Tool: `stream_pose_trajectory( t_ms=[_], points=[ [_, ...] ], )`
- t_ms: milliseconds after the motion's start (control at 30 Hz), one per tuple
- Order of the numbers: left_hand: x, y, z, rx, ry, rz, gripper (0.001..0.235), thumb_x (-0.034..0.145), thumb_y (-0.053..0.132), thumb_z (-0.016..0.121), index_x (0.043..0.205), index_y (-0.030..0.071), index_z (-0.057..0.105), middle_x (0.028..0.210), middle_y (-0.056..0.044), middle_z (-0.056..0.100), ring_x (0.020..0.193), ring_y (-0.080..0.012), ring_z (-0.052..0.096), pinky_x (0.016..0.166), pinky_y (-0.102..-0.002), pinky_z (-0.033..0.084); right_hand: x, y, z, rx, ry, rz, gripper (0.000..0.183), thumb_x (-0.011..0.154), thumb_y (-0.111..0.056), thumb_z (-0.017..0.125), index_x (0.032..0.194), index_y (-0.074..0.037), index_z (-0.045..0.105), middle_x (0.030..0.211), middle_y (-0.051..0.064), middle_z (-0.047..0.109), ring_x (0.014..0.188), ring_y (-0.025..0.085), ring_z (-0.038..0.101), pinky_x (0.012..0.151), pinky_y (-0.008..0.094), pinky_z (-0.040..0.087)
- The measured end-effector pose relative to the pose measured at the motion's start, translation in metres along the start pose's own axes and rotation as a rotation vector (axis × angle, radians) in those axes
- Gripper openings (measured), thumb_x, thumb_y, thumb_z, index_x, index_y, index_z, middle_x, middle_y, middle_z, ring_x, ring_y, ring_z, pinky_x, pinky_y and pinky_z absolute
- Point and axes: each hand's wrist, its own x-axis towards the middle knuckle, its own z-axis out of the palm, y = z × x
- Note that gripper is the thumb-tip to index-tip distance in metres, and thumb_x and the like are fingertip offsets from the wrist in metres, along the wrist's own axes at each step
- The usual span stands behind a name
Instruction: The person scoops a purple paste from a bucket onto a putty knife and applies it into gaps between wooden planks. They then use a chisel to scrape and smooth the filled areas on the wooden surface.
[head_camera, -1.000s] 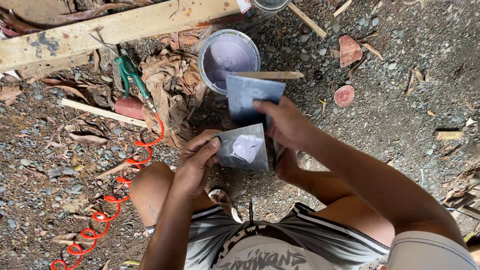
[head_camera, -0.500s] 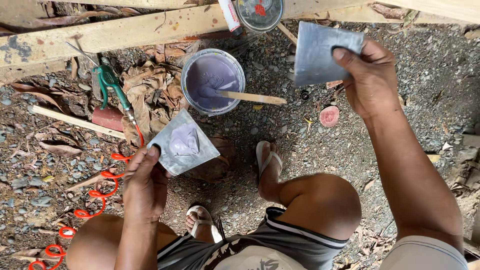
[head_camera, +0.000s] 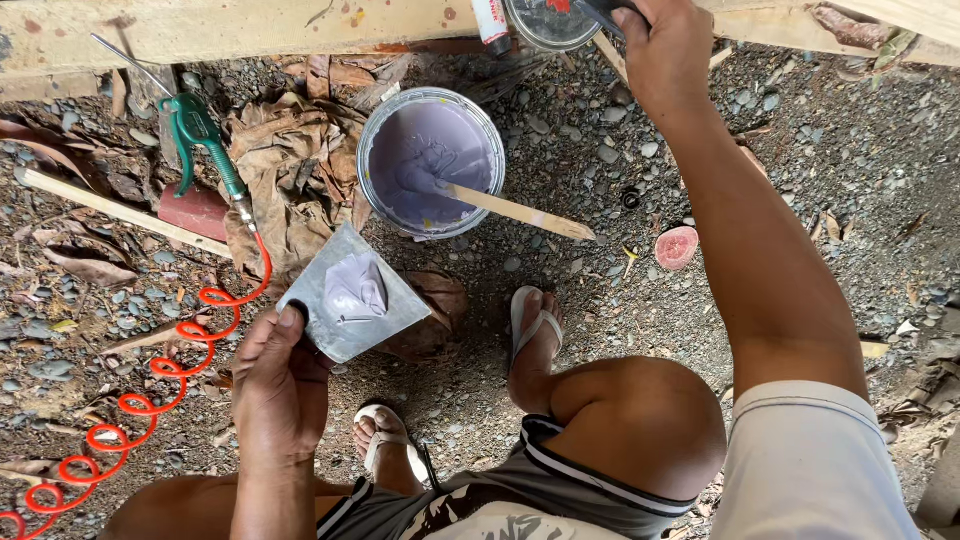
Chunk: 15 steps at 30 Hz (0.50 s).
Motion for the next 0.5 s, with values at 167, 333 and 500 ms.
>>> stream_pose_trajectory(
  t_ms=[167, 333, 500],
  points=[
    [-0.001, -0.004, -0.002, -0.011, 0.056, -0.006, 0.008, 0.103, 0.012, 0.069, 0.101, 0.007, 0.075, 0.101, -0.006, 0.076, 0.092, -0.0151, 0.071, 0.088, -0.035, 0.059, 0.011, 0.025, 0.03, -0.063, 0.066, -0.056, 0.023, 0.1, -0.004, 0.077, 0.121, -0.011, 0.079, 0.094, 0.015, 0.076, 0.079, 0.031, 0.072, 0.069, 0.042, 0.056],
    [0.0, -0.005, -0.001, -0.027, 0.064, -0.001, 0.008, 0.103, 0.011, 0.068, 0.103, 0.006, 0.075, 0.103, -0.006, 0.077, 0.095, -0.0138, 0.071, 0.09, -0.031, 0.058, 0.011, 0.039, 0.044, 0.051, 0.028, 0.037, 0.018, 0.1, -0.001, 0.071, 0.114, -0.01, 0.078, 0.098, 0.009, 0.079, 0.085, 0.027, 0.077, 0.074, 0.039, 0.058],
    [0.0, -0.007, 0.002, -0.047, 0.076, -0.008, 0.007, 0.104, 0.009, 0.068, 0.104, 0.006, 0.074, 0.104, -0.007, 0.077, 0.095, -0.0141, 0.071, 0.089, -0.03, 0.057, 0.013, 0.04, 0.048, 0.02, 0.023, 0.019, 0.008, 0.104, -0.003, 0.07, 0.108, -0.005, 0.076, 0.094, 0.012, 0.077, 0.082, 0.029, 0.074, 0.07, 0.04, 0.056]
  ],
)
